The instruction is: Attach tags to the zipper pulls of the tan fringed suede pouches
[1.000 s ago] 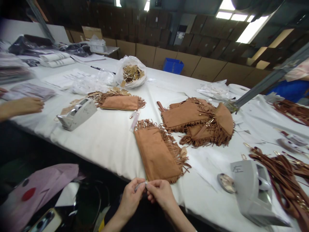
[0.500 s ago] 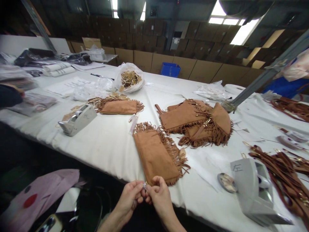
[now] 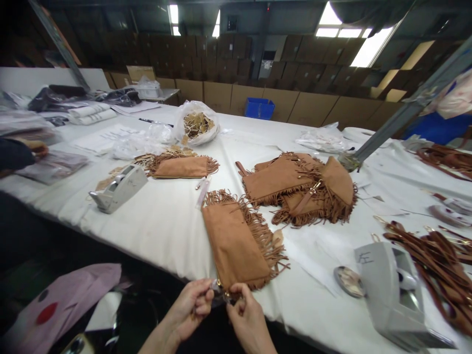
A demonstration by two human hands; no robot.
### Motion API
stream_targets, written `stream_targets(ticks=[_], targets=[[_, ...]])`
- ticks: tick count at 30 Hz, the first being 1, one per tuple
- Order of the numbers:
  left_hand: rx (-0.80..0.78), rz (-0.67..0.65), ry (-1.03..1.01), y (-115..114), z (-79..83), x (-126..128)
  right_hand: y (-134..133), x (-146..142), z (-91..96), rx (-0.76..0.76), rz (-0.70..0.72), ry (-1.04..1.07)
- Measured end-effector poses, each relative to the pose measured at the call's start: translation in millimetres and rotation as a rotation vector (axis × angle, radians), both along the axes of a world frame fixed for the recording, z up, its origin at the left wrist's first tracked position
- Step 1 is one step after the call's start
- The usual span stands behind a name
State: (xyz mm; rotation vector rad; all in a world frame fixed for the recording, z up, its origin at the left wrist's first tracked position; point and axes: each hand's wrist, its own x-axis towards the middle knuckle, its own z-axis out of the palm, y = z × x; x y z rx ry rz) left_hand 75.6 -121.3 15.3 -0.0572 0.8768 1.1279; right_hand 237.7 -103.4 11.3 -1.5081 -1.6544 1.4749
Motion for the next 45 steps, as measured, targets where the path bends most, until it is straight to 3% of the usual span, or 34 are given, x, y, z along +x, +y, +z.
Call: stream_targets(ticks=[3, 6, 10, 13, 16, 20, 24, 27, 29, 31, 34, 37, 41, 45], targets=[[0.046, -0.047, 0.108, -1, -0.8, -5, 13, 5, 25.0, 0.213, 0.086, -0.091], [0.112, -0.104, 0.222, 1, 2.8, -8, 29, -1, 36.9, 0.469, 0.274, -0.143], [0.149, -0.156, 0.311, 4, 8.8, -9, 45, -12, 23.2, 0.742, 0.599, -0.329], [0.069, -0.183, 0.288, 4, 9.6, -8, 52, -17, 8.4, 0.950, 0.764, -0.422], [-0.022, -0.139, 0.225, 4, 7.5, -5, 54, -20, 2.7, 1.109, 0.822, -0.519], [-0.064, -0.093, 0.167, 6, 5.1, -2, 50, -30, -0.8, 1.197, 0.719, -0.619], [-0.070, -0.108, 0.163, 9, 5.4, -5, 46, -44, -7.1, 1.097, 0.596, -0.620], [-0.047, -0.156, 0.164, 8, 6.7, -12, 53, -42, 5.1, 0.783, 0.596, -0.494], [0.023, -0.222, 0.213, 7, 7.4, -20, 64, -27, 20.9, 0.551, 0.684, -0.298], [0.095, -0.300, 0.325, 5, 7.2, -29, 80, -4, 33.2, 0.432, 0.691, -0.174], [0.131, -0.374, 0.571, 4, 5.3, -39, 106, 31, 29.8, 0.522, 0.281, -0.289], [0.114, -0.365, 0.685, 5, 2.6, -40, 122, 45, 6.2, 0.527, -0.052, -0.439], [0.076, -0.357, 0.686, 7, -1.6, -34, 124, 32, -15.1, 0.454, -0.115, -0.380], [0.103, -0.374, 0.825, 9, -7.9, -31, 109, 15, -7.7, 0.262, 0.004, -0.128]])
